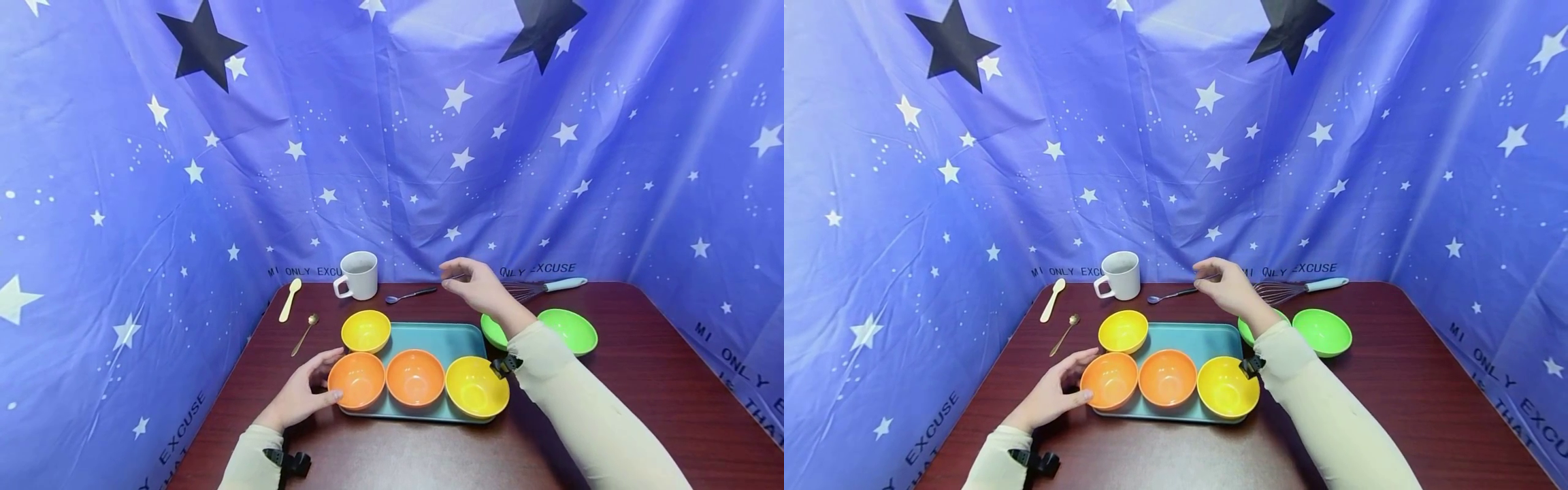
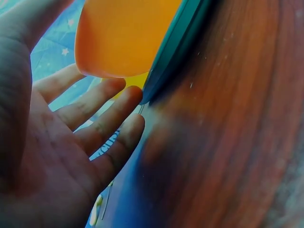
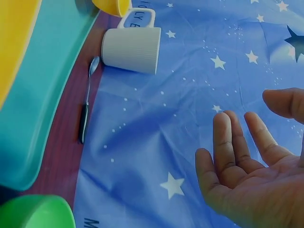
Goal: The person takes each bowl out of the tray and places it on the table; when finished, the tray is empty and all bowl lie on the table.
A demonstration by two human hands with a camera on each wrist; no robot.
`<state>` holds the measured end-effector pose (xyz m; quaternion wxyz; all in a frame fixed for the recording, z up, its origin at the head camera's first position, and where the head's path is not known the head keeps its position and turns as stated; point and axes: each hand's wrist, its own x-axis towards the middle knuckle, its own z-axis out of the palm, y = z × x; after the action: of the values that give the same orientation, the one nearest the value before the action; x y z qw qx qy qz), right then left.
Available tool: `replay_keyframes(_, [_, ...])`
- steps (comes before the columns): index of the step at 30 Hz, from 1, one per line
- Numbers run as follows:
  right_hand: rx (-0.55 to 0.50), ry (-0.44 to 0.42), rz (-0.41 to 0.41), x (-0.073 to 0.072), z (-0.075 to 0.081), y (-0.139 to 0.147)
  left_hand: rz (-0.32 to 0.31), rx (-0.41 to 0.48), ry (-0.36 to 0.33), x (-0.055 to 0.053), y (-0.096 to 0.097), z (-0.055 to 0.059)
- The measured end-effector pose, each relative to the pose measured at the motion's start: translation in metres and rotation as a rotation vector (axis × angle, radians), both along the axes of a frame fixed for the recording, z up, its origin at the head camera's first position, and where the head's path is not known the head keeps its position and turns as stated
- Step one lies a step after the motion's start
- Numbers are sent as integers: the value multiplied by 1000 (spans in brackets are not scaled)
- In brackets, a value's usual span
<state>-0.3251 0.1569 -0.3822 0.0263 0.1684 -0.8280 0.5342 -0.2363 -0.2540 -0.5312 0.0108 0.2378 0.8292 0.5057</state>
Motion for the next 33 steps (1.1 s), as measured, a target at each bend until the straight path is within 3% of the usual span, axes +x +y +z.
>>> replay_keyframes(6, [20, 22, 9, -8, -3, -12, -4, -17, -49, 2, 1, 3])
replay_keyframes(25, [-25, -69, 52, -18, -24, -47, -33, -42, -45, 2, 0, 1])
replay_keyframes(33, [33, -92, 59, -22, -32, -64, -26, -51, -33, 3, 0, 2])
